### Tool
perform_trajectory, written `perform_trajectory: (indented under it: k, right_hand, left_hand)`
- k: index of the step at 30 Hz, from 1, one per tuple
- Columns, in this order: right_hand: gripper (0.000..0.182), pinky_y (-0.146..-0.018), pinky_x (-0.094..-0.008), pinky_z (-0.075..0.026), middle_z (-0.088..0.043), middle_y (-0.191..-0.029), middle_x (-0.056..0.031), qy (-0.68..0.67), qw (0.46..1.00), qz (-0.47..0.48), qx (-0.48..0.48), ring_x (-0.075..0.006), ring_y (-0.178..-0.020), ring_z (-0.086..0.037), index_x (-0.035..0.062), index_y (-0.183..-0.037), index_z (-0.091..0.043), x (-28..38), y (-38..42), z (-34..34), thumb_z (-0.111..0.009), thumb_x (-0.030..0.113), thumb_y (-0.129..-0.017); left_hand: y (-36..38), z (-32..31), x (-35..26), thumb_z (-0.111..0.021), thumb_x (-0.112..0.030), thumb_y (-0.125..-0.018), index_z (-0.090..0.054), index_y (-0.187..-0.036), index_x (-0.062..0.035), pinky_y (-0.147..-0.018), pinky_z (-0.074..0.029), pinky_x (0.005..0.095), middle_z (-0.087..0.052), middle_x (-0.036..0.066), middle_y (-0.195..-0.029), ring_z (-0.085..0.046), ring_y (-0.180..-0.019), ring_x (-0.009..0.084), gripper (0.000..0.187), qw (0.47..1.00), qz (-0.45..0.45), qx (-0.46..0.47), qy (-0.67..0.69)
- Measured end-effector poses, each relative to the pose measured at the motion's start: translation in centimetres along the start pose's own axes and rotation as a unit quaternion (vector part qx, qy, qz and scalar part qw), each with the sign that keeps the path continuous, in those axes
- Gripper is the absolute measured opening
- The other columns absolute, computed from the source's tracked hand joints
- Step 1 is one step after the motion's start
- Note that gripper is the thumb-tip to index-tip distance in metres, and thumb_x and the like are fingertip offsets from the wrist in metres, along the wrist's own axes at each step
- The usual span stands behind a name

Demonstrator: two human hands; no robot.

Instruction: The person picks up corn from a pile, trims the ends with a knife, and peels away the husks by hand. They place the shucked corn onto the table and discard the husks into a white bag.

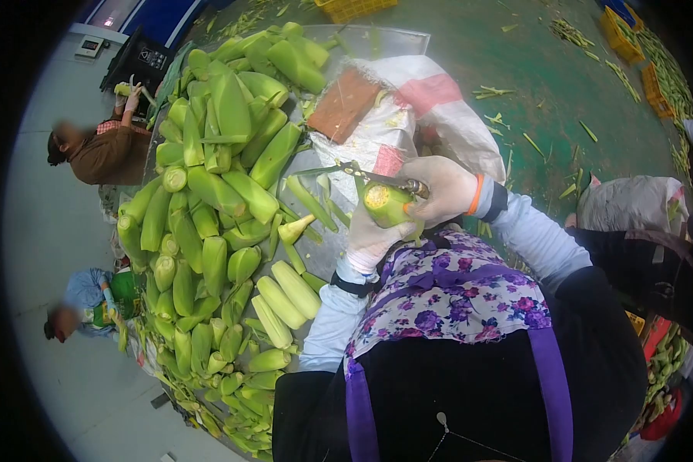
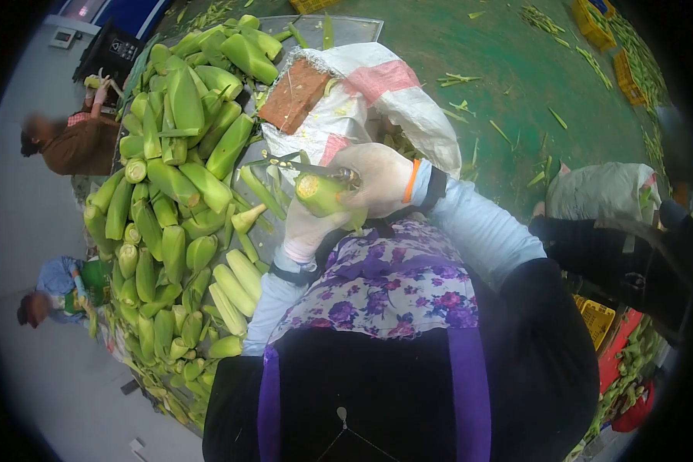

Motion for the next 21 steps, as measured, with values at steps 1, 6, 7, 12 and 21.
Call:
perform_trajectory:
  k: [1, 6, 7, 12, 21]
  right_hand:
    - [0.051, -0.077, -0.0404, -0.051, -0.064, -0.093, -0.0193, 0.007, 1.0, 0.01, -0.005, -0.035, -0.086, -0.063, -0.0016, -0.111, -0.065, 0.1, -0.1, 0.1, -0.074, 0.029, -0.072]
    - [0.039, -0.085, -0.0433, -0.051, -0.067, -0.099, -0.0192, 0.043, 0.999, -0.017, 0.028, -0.0369, -0.094, -0.064, 0.0015, -0.103, -0.069, 0.4, -0.4, -0.4, -0.071, 0.027, -0.073]
    - [0.04, -0.08, -0.0431, -0.051, -0.066, -0.094, -0.0193, 0.046, 0.999, 0.0, 0.014, -0.0375, -0.09, -0.064, 0.0007, -0.102, -0.068, 0.5, -0.5, -0.4, -0.071, 0.026, -0.072]
    - [0.035, -0.07, -0.0435, -0.048, -0.061, -0.082, -0.0203, 0.033, 0.999, 0.004, -0.008, -0.0389, -0.078, -0.061, -0.0011, -0.093, -0.065, 0.2, -0.6, -0.6, -0.072, 0.024, -0.07]
    - [0.028, -0.068, -0.0367, -0.047, -0.058, -0.078, -0.0156, -0.033, 0.998, -0.049, 0.01, -0.0253, -0.072, -0.058, -0.0005, -0.091, -0.064, -3.1, -1.4, -0.8, -0.071, 0.016, -0.071]
  left_hand:
    - [0.0, 0.0, -0.1, -0.084, -0.004, -0.074, -0.048, -0.135, -0.0001, -0.098, -0.049, 0.0338, -0.061, 0.009, -0.125, -0.06, -0.113, 0.0182, 0.071, 1.0, -0.002, -0.011, -0.013]
    - [0.5, 0.0, -0.3, -0.084, -0.006, -0.075, -0.049, -0.133, 0.0, -0.097, -0.05, 0.0333, -0.062, 0.009, -0.123, -0.06, -0.111, 0.0177, 0.068, 1.0, 0.0, -0.018, -0.008]
    - [0.6, 0.1, -0.1, -0.084, -0.006, -0.075, -0.049, -0.133, 0.0, -0.098, -0.049, 0.0333, -0.062, 0.009, -0.123, -0.06, -0.112, 0.0178, 0.068, 1.0, 0.0, -0.018, -0.008]
    - [0.9, 0.8, 1.2, -0.084, -0.006, -0.074, -0.049, -0.133, -0.0011, -0.099, -0.049, 0.0333, -0.061, 0.009, -0.124, -0.06, -0.112, 0.0181, 0.068, 1.0, 0.005, -0.028, -0.01]
    - [0.8, 0.6, 0.9, -0.086, -0.011, -0.071, -0.048, -0.135, -0.0009, -0.098, -0.048, 0.033, -0.061, 0.008, -0.123, -0.06, -0.111, 0.0177, 0.075, 0.998, 0.013, 0.005, -0.053]
Point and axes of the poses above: each hand's wrist, its own y-axis away from the middle knuckle, its own z-axis out of the back of the hand, x = y × z, the point moved 10 cm from there along -y, towards the middle knuckle
